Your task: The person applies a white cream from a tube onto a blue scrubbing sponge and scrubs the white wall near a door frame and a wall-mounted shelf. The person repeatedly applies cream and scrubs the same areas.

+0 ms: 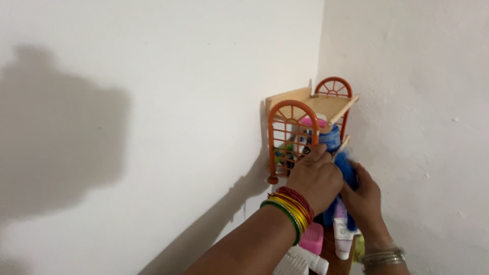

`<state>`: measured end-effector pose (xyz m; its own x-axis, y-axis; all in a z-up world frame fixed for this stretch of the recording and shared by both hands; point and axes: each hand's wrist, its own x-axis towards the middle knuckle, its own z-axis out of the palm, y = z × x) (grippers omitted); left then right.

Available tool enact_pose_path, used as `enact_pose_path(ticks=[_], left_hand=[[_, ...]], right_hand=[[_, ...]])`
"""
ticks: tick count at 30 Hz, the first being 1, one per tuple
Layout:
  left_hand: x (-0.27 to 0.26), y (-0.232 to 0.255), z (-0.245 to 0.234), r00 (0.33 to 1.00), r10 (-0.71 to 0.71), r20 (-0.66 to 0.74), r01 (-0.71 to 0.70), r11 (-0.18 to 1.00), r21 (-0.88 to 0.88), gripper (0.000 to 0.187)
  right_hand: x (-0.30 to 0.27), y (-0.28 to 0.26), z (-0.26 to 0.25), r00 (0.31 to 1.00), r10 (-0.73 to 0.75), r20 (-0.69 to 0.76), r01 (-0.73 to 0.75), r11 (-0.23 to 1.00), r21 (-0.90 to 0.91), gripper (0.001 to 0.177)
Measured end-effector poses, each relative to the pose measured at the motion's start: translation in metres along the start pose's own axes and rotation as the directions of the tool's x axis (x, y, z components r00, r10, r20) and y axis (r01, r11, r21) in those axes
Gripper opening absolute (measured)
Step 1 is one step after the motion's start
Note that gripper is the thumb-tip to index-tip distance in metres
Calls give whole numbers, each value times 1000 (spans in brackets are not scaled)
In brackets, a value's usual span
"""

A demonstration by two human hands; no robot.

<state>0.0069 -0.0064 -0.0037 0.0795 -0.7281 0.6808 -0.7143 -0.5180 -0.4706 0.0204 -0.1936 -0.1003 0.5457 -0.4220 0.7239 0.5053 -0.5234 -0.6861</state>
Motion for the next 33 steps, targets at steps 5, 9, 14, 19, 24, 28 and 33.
enact_pose_path(ticks=[5, 9, 14, 19, 24, 28, 33], left_hand=[[1, -1, -2, 999, -33, -35, 30, 995, -91, 18], [1, -1, -5, 1000, -10, -1, 10, 999, -36, 18], [6, 0, -12, 998, -5, 64, 6, 1000, -11, 14], [6, 5, -13, 1000, -28, 13, 28, 1000, -5, 13], [7, 7, -8, 999, -33, 4, 33, 999, 11, 13], [8, 6, -11, 1000, -24, -15, 24, 1000, 18, 14], [5, 4, -13, 1000, -23, 8, 23, 1000, -5, 16]], right_hand=[[28, 7, -14, 972, 187, -146, -209, 966, -154, 41], [60, 20, -31, 877, 466, -121, -366, 809, 460, 23], [106, 37, -3, 736, 642, 215, -635, 544, 548, 35], [43, 44, 0, 737, 512, 441, -648, 350, 677, 29], [40, 71, 8, 736, 406, 542, -642, 165, 749, 38], [75, 91, 15, 768, 270, 581, -618, 71, 783, 46], [44, 99, 43, 828, 415, 378, -541, 407, 736, 61]])
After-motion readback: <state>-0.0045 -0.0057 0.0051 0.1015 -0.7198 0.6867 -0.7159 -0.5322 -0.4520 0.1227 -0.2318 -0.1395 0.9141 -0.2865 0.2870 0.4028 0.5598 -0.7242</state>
